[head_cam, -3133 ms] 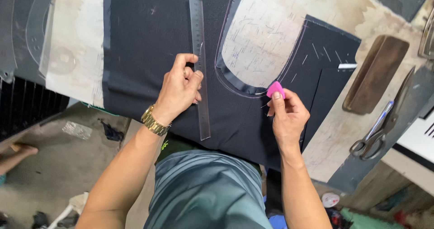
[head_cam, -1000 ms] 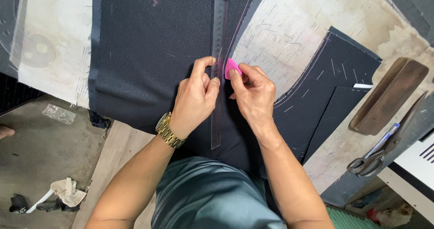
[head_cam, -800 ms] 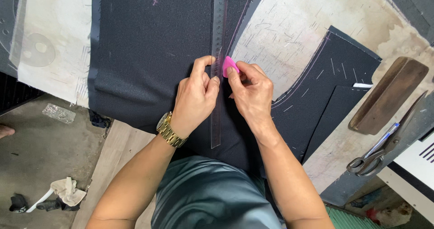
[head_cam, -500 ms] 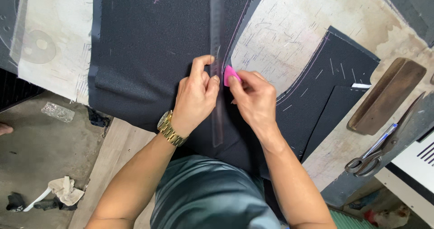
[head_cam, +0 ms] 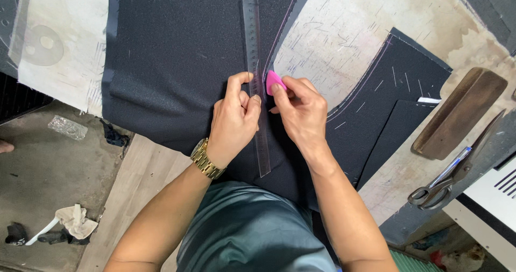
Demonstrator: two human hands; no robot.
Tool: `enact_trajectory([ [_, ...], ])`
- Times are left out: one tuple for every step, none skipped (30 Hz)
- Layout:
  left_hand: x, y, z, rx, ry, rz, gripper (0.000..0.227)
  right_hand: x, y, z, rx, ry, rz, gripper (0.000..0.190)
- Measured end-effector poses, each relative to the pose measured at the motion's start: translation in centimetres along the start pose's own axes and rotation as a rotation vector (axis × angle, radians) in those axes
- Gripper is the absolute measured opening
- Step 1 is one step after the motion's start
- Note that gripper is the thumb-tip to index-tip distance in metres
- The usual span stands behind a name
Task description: The person marks patterns on a piece of dark fabric using a curved ruler and a pink piece of chalk. They move the ruler along the fabric, tracing various curves and straight edges, and occasionally use a straight ruler and a tape measure to check dimensions.
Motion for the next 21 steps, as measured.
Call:
enact_trajectory([
  [0.0,0.1,0.0,0.003,0.004,-0.005,0.032,-0.3,0.1,-0.5,0.018,-0.023,0.001,0.019],
  [0.0,0.0,-0.1,0.003,0.005,-0.004,0.032,-0.4,0.0,-0.6,0.018,-0.025,0.001,0.019],
  [0.0,-0.2,-0.1,0.004,0.007,-0.002,0.032,-0.6,-0.3,-0.8,0.037,-0.025,0.011,0.017],
  [0.0,-0.3,-0.1,0.005,0.009,0.000,0.032,-0.7,-0.5,-1.0,0.056,-0.026,0.021,0.016],
  [0.0,-0.4,-0.1,0.005,0.011,0.002,0.032,-0.8,-0.6,-1.1,0.056,-0.028,0.021,0.016],
  [0.0,-0.3,-0.1,0.004,0.013,0.001,0.032,-0.8,-0.5,-1.1,0.067,-0.026,0.014,0.017],
  [-0.1,-0.3,-0.1,0.003,0.016,0.001,0.032,-0.8,-0.5,-1.1,0.078,-0.024,0.008,0.017],
  [-0.1,-0.4,-0.1,0.003,0.017,0.001,0.032,-0.8,-0.4,-1.1,0.078,-0.026,0.008,0.017],
  [-0.1,-0.4,-0.2,0.004,0.023,0.002,0.032,-0.9,-0.4,-1.1,0.094,-0.030,0.016,0.016],
  [-0.1,-0.4,-0.2,0.005,0.027,0.003,0.032,-0.9,-0.3,-1.1,0.109,-0.032,0.023,0.016],
  [0.0,-0.4,-0.2,0.005,0.027,0.004,0.032,-0.8,0.0,-1.1,0.110,-0.032,0.022,0.016],
  [0.0,-0.3,-0.2,-0.025,0.033,0.004,0.033,-0.8,0.0,-1.1,0.153,-0.040,0.053,0.013],
  [0.0,-0.2,-0.2,-0.055,0.040,0.003,0.033,-0.8,0.0,-1.2,0.197,-0.048,0.085,0.011],
  [0.0,-0.2,-0.2,-0.055,0.041,0.003,0.033,-0.5,0.0,-0.9,0.196,-0.048,0.085,0.011],
  [0.1,-0.2,-0.2,-0.058,0.039,0.005,0.033,-0.3,-0.1,-0.9,0.232,-0.084,0.087,0.010],
  [0.0,-0.2,-0.2,-0.058,0.038,0.005,0.033,-0.1,-0.1,-0.9,0.270,-0.119,0.091,0.008],
  [0.3,0.3,0.0,-0.057,0.039,0.003,0.033,0.4,-0.8,-0.6,0.271,-0.119,0.094,0.008],
  [0.5,0.6,0.2,-0.015,0.036,0.020,0.032,0.7,-1.2,0.2,0.160,-0.078,0.055,0.010],
  [0.7,0.8,0.4,0.027,0.033,0.036,0.031,1.0,-1.5,1.0,0.049,-0.039,0.015,0.011],
  [1.0,1.0,0.5,0.027,0.034,0.038,0.031,1.2,-1.3,1.2,0.048,-0.040,0.014,0.011],
  [1.3,1.0,0.7,0.071,0.046,0.055,0.030,1.4,-1.1,1.5,0.020,-0.026,0.005,0.012],
])
Point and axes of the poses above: each hand's wrist, its own x-axis away from the middle knuckle, its own z-axis out of the back of the hand, y = z × x, the point moved 10 cm from there along -x, towards the middle knuckle
